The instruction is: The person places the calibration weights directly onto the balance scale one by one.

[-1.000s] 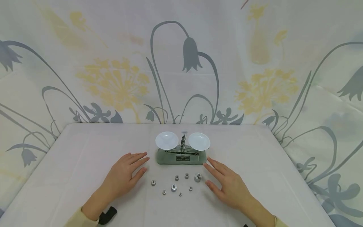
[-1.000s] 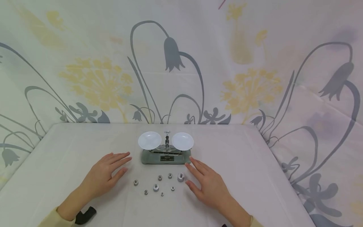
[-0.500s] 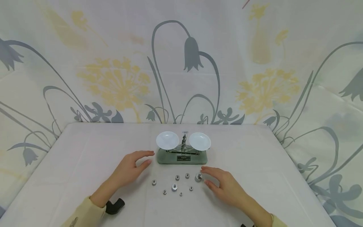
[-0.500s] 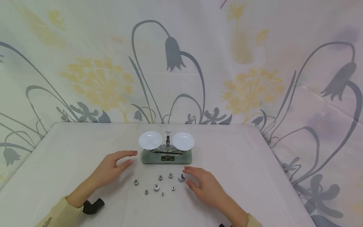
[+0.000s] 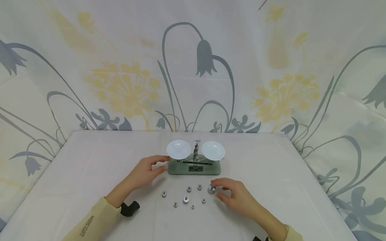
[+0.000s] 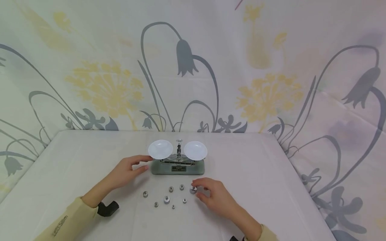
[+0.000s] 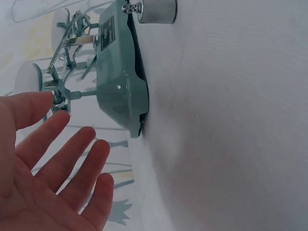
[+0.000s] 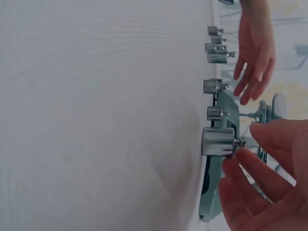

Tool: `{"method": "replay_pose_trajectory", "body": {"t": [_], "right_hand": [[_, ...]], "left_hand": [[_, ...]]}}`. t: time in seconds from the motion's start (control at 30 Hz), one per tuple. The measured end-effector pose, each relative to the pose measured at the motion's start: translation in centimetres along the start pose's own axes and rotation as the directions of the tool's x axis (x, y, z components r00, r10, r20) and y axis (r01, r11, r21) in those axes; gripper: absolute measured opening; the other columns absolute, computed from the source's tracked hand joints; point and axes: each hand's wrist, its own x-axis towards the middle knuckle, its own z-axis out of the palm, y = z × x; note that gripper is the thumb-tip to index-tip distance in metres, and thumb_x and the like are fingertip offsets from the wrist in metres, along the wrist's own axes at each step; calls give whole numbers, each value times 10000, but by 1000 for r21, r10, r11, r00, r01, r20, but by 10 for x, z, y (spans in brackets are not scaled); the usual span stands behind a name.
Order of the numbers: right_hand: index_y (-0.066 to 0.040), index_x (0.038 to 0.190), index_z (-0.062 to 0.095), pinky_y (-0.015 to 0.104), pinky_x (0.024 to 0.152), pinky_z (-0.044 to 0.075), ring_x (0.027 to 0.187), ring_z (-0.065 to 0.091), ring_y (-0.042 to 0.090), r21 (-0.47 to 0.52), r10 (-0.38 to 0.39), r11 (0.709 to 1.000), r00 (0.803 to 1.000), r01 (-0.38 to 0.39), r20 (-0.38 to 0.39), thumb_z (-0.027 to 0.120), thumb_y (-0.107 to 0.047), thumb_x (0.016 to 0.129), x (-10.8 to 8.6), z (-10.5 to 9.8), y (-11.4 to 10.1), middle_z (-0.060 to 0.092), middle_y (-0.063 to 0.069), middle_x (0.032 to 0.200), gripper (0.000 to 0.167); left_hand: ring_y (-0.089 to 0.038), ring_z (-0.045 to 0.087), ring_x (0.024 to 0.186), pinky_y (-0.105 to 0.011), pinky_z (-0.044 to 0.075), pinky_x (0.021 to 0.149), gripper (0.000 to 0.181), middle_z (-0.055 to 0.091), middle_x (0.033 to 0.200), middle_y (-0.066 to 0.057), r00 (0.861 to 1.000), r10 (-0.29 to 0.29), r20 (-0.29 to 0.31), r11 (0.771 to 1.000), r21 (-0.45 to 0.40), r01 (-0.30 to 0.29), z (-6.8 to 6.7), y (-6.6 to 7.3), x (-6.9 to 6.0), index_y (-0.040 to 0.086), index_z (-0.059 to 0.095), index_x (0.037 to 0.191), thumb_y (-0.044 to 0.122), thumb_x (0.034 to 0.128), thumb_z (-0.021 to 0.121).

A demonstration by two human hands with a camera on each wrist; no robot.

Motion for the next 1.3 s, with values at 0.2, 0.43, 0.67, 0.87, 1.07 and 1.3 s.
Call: {"method": "replay_pose_trajectory", "body": {"t": [0.2, 0.43, 0.67, 0.87, 1.07, 1.3], "right_hand": [[-95, 1173, 697, 365, 850, 569, 1092, 646, 209, 32, 29, 999, 999, -30, 24, 734, 1, 868, 3, 0, -2, 691, 25, 1194, 322], [-84, 1159, 703, 354, 840, 573, 1073, 653, 201, 43, 34, 998, 999, -34, 10, 738, 13, 858, 4, 0, -2, 695, 24, 1174, 319], [-60, 1162, 699, 339, 836, 573, 1066, 654, 199, 62, 49, 997, 999, -49, 15, 734, 34, 845, 6, 1, 1, 696, 42, 1172, 332], [-28, 1166, 692, 319, 845, 568, 1039, 664, 204, 119, 62, 991, 997, -66, 39, 729, 44, 842, 10, 2, 5, 696, 64, 1160, 335], [-41, 1148, 707, 304, 861, 560, 1017, 670, 202, 225, 133, 963, 987, -151, 94, 747, 29, 833, 15, 3, 12, 704, 80, 1123, 325], [-72, 1139, 724, 296, 860, 549, 1026, 649, 181, 265, 194, 936, 968, -230, 157, 782, -32, 812, 18, 2, 19, 711, 26, 1121, 335]], "left_hand": [[-294, 553, 1262, -559, 434, 1021, 346, 661, 1275, -56, 999, -29, 31, 999, -25, 30, 4, -2, 8, 75, 658, 1282, 187, 954, 675], [-328, 549, 1259, -562, 438, 1017, 349, 657, 1274, -98, 998, -53, 42, 998, -28, 54, 5, -3, 17, 44, 658, 1272, 161, 944, 681], [-341, 564, 1231, -544, 447, 1015, 364, 664, 1245, -124, 996, -65, 63, 997, -24, 67, 7, -8, 24, 19, 658, 1258, 153, 922, 701], [-370, 543, 1240, -527, 459, 1012, 425, 645, 1253, -168, 990, -49, 135, 995, -83, 61, 6, -15, 31, -26, 653, 1232, 114, 848, 770], [-378, 508, 1269, -514, 438, 1040, 485, 608, 1291, -191, 978, -74, 196, 989, -113, 97, 4, -22, 37, -40, 631, 1243, 84, 808, 806], [-380, 499, 1272, -547, 396, 1064, 559, 591, 1324, -183, 975, -70, 210, 984, -149, 103, 10, -32, 39, -20, 614, 1279, 100, 780, 836]]}}
